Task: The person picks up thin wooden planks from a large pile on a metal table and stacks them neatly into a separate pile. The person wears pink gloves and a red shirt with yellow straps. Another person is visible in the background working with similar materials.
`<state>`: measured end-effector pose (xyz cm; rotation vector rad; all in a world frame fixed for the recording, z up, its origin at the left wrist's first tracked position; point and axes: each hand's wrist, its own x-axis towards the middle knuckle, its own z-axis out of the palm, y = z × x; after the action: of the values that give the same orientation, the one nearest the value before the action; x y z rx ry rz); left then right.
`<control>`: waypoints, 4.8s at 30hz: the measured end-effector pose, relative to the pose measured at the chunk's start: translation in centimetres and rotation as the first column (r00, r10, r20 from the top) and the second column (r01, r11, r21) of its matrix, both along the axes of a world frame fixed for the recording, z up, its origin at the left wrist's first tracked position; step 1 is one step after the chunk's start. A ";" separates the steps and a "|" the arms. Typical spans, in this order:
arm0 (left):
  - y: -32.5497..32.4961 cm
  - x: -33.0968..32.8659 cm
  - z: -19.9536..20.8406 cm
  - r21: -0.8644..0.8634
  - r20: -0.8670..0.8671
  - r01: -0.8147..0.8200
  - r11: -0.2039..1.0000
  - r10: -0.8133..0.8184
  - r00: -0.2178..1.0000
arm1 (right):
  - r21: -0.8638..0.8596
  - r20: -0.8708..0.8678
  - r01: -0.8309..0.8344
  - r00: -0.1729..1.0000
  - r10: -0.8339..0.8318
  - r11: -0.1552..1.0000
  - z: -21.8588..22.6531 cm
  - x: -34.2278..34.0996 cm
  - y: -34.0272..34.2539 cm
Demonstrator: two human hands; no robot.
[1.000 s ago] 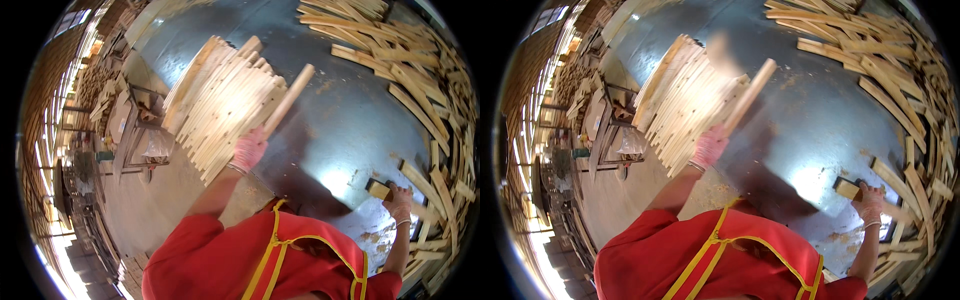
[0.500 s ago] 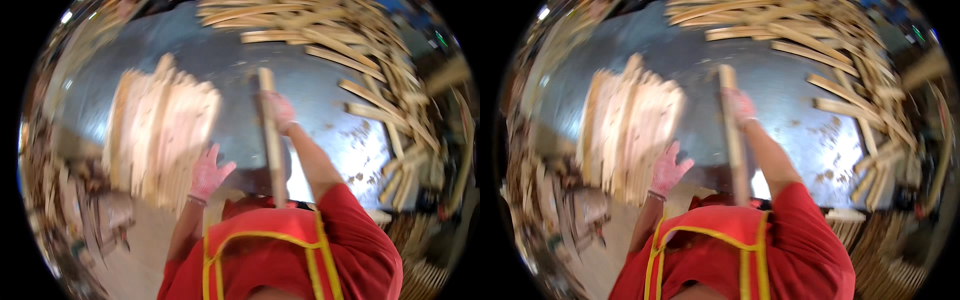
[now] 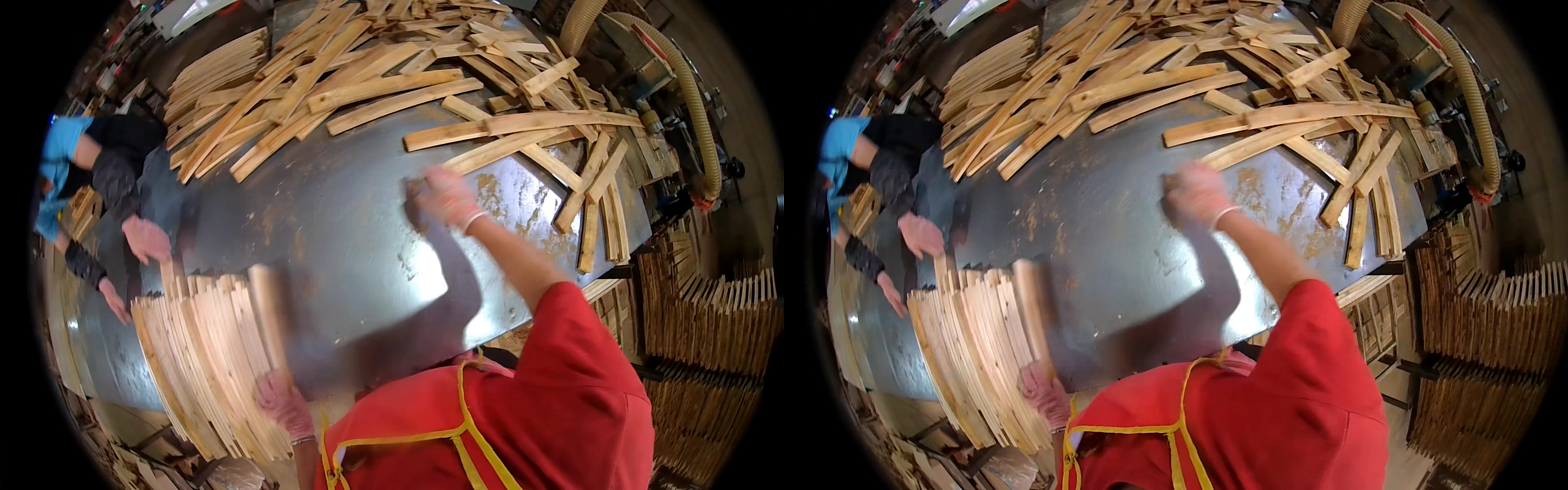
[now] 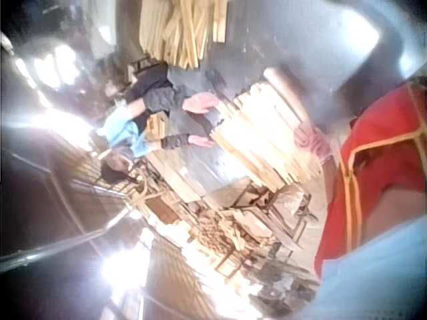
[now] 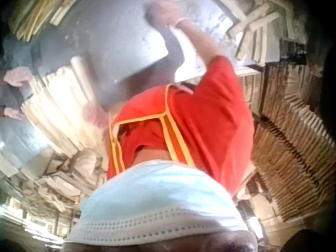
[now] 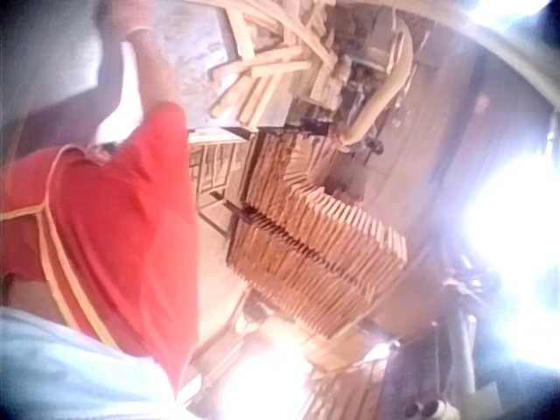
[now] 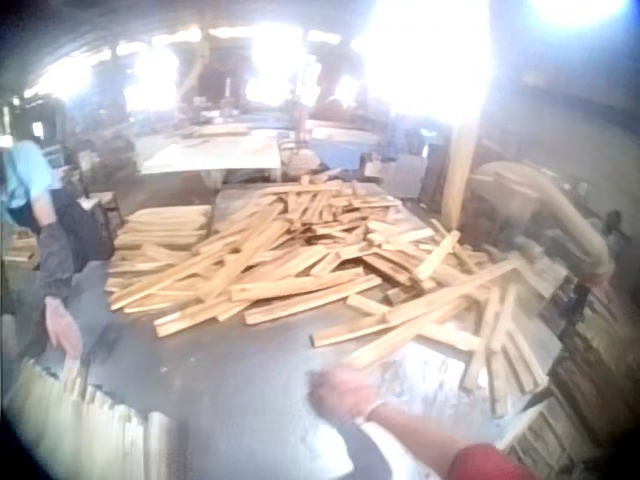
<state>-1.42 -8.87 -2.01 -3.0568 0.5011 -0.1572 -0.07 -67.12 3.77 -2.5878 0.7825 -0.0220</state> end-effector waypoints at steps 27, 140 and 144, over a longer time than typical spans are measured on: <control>-28.1 0.4 6.7 -0.660 -0.735 -0.565 0.496 -0.582 0.348 | 0.811 -0.011 -0.143 0.966 -0.259 -0.567 -2.1 -1.1 3.6; 12.7 -23.7 -1.4 -0.339 -0.870 -0.938 0.073 0.355 0.342 | 0.800 -0.372 -0.065 0.726 0.578 0.596 -6.7 -6.8 40.7; 10.3 -22.3 -5.7 -0.225 -0.874 -0.721 -0.656 -0.190 0.446 | 0.938 -0.198 0.007 0.831 0.520 0.346 -4.1 -5.1 37.2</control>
<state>-23.76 1.40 -7.66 0.8526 0.9028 -0.3153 -5.21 -29.97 -0.36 -1.5251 0.2887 0.9419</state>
